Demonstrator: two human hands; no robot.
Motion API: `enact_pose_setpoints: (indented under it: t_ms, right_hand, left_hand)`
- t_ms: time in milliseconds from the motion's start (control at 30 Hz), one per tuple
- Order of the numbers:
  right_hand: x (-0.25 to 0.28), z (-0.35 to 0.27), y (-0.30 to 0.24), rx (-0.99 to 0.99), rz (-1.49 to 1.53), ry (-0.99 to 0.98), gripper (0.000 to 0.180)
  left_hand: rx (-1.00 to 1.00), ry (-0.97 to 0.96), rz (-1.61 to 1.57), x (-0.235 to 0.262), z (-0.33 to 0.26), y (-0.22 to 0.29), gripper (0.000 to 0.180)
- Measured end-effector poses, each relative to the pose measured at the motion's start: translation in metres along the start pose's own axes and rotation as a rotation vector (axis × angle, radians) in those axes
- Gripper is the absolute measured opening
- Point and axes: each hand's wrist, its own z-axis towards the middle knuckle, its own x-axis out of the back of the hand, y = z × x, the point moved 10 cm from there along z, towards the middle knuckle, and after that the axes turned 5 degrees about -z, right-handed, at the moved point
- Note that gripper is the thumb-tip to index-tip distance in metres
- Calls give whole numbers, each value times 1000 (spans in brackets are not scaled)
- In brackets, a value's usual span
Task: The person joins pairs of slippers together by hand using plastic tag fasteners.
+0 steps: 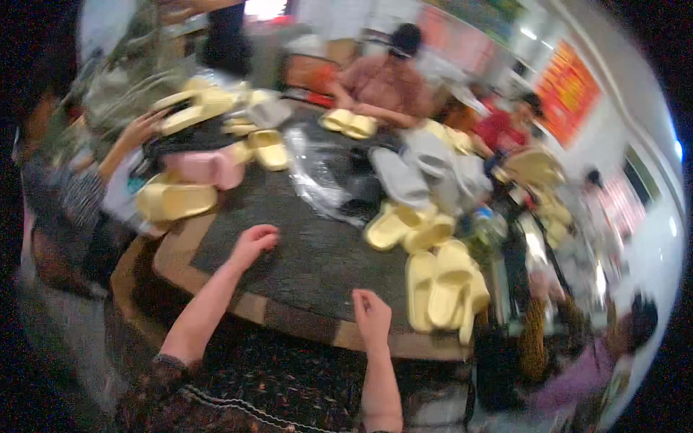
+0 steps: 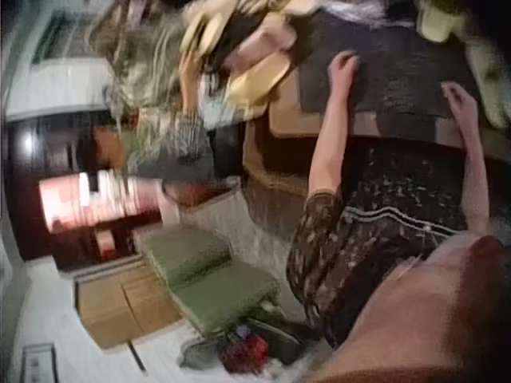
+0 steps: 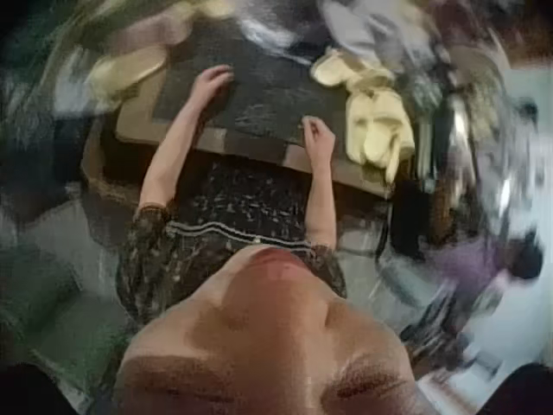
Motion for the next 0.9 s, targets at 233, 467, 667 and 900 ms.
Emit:
enact_pose_setpoints:
  t_ms: [233,467,667,900]
  right_hand:
    - [-44,19,-19,-380,510,-235,21]
    - [8,51,-2,-252,946,93,20]
    - [-45,5,38,-144,403,54,17]
    - [-50,-1,48,-137,392,31,17]
  left_hand:
    - [-81,52,164,68,-14,33,17]
    - [-328,846,1589,188,-32,175,43]
    - [-28,768,1678,311,-53,139,64]
    - [-397,537,725,321,-64,134,31]
